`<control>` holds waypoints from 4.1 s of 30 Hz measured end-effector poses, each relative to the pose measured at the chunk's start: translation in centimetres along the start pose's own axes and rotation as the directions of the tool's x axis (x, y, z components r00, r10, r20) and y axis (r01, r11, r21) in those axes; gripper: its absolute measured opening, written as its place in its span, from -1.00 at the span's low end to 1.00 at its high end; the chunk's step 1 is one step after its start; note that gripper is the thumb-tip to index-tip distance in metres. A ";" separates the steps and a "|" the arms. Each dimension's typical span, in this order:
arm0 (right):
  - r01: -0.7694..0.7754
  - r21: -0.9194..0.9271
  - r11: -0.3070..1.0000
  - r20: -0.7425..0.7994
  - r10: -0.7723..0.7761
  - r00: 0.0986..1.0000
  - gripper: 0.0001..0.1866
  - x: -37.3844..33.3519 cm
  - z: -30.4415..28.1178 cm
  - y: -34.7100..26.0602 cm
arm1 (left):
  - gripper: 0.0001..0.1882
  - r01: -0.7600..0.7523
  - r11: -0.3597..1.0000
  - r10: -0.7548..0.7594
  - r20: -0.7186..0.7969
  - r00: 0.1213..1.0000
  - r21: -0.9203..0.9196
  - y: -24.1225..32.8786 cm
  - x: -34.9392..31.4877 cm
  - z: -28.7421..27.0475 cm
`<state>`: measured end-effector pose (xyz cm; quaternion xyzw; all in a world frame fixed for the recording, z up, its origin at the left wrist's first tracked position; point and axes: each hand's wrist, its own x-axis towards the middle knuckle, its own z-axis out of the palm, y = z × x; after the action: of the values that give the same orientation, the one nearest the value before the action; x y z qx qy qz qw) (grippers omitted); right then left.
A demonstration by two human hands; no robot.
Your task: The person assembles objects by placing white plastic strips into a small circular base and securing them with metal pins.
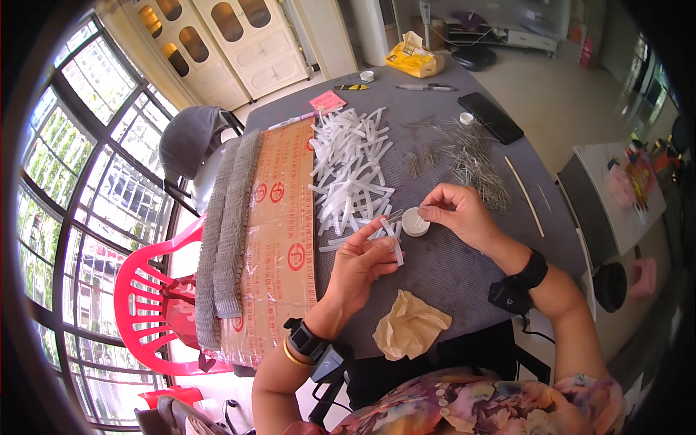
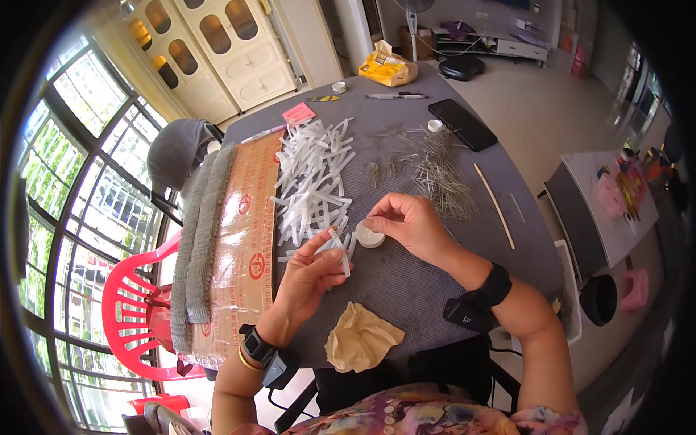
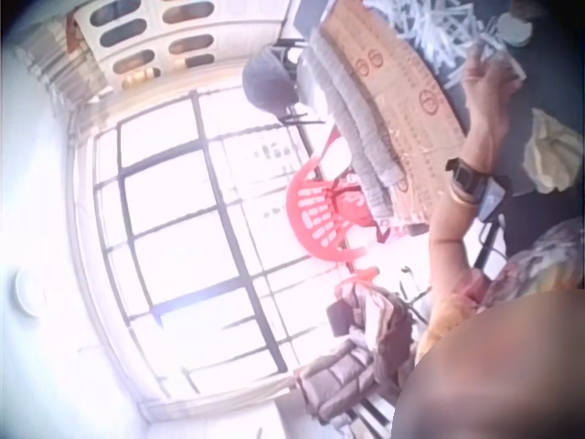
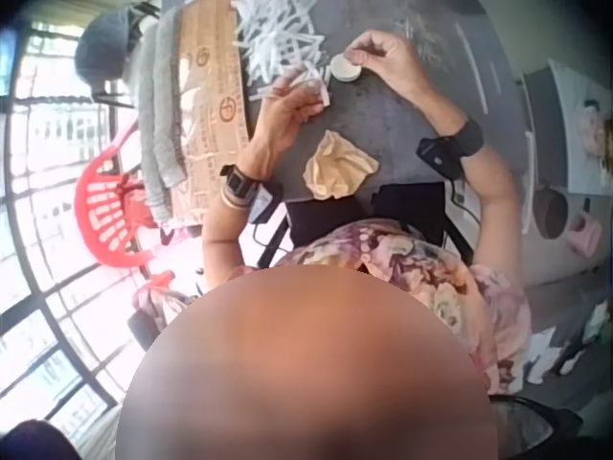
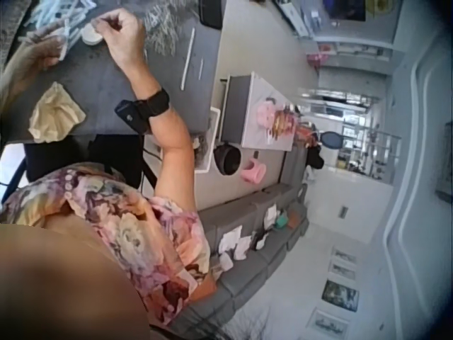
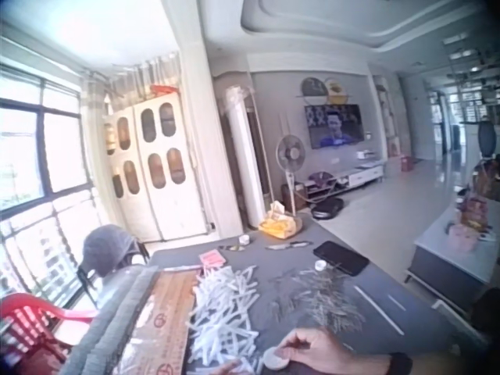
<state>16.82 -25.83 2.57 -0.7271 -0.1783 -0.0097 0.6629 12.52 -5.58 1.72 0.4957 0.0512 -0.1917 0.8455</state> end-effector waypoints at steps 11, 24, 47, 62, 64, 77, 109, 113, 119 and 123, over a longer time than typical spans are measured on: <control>0.403 -0.638 0.656 0.189 -0.373 0.908 -0.88 0.3 -0.5 0.3 | -0.65 -0.002 1.000 0.002 0.006 1.000 -0.020 0.0 0.0 0.3; -0.056 0.147 0.988 0.077 0.045 0.996 -0.88 -0.2 -0.1 -0.1 | -0.64 0.014 0.999 -0.014 0.011 1.000 -0.040 -0.2 0.0 0.0; 0.045 0.040 0.998 0.119 -0.049 0.992 -0.89 -0.6 1.3 -0.1 | -0.63 0.015 0.998 -0.012 0.042 0.999 -0.065 -0.3 -0.4 0.0; 0.159 -0.301 0.940 0.269 -0.077 0.960 -0.53 1.0 -3.9 -3.6 | -0.68 -0.225 0.934 0.243 -0.032 0.969 0.278 -0.1 -0.2 0.9; 0.210 -0.549 0.809 0.423 0.052 0.904 -0.57 1.1 -7.4 -3.7 | -0.66 -0.192 0.952 0.210 -0.054 0.976 0.238 -0.1 0.0 0.3; 0.075 -0.564 0.822 0.198 0.047 0.979 -0.86 1.5 -7.7 -0.7 | -0.65 -0.160 0.972 0.166 -0.021 0.986 0.173 0.1 0.2 0.1; 0.398 -0.446 0.802 0.147 -0.373 0.916 -0.88 1.0 -0.9 1.3 | -0.60 -0.035 0.999 0.035 0.005 0.999 -0.023 0.2 0.0 -0.2; 0.219 -0.255 0.942 0.053 -0.212 0.976 -0.89 0.8 -0.6 0.6 | -0.63 -0.032 0.999 0.032 -0.003 0.999 -0.016 0.2 0.1 -0.2; -0.106 0.184 0.977 0.106 0.088 0.991 -0.88 -0.1 -0.1 -0.5 | -0.66 -0.024 1.000 0.024 -0.010 1.000 -0.020 -0.1 0.1 0.0; -0.024 0.088 0.996 0.116 0.014 0.993 -0.90 -0.9 0.8 -0.8 | -0.68 -0.022 0.999 0.022 0.011 1.000 -0.044 0.0 0.0 0.2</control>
<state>15.63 -25.24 2.98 -0.6976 -0.2098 0.0465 0.6835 12.53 -5.74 1.81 0.4764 0.0452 -0.1840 0.8586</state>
